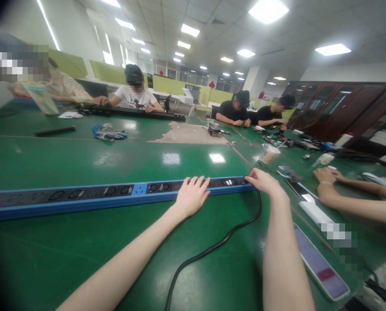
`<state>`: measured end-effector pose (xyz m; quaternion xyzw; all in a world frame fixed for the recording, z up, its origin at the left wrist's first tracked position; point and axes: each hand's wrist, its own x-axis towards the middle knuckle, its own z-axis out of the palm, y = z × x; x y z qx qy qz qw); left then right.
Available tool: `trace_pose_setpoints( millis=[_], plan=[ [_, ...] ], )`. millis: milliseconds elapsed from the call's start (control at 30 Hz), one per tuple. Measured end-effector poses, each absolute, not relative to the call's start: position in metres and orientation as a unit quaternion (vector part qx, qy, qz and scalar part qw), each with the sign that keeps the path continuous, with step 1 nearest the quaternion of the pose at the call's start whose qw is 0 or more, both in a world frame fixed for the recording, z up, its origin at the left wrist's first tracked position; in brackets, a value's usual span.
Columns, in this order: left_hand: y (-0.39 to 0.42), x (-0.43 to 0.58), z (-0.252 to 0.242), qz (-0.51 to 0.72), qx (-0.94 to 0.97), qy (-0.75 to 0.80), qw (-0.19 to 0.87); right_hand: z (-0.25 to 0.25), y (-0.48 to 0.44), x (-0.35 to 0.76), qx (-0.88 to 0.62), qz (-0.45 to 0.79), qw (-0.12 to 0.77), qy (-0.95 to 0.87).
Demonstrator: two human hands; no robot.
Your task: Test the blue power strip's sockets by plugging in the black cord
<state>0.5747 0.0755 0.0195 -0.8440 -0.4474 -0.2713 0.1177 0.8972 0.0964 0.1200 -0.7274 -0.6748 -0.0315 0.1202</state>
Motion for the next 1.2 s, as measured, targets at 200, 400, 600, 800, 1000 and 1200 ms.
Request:
trace_pose_setpoints(
  millis=[200,400,600,800,1000,1200],
  plan=[
    [0.075,0.575,0.02,-0.276,-0.844,-0.444,0.117,0.116,0.106,0.889,-0.75,-0.011,0.079,-0.656],
    [0.075,0.575,0.02,-0.273,-0.844,-0.446,0.115,0.1,0.121,0.896,-0.748,-0.022,0.043,-0.662],
    [0.075,0.576,0.019,-0.274,-0.841,-0.451,0.119,0.096,0.128,0.9,-0.763,-0.031,0.04,-0.644],
    [0.075,0.576,0.018,-0.275,-0.839,-0.453,0.123,0.095,0.13,0.899,-0.792,-0.034,0.053,-0.607],
    [0.075,0.575,0.019,-0.276,-0.841,-0.45,0.12,0.1,0.135,0.902,-0.793,-0.022,0.053,-0.606],
    [0.074,0.574,0.02,-0.272,-0.842,-0.452,0.114,0.104,0.137,0.898,-0.786,-0.024,0.04,-0.616]
  ],
)
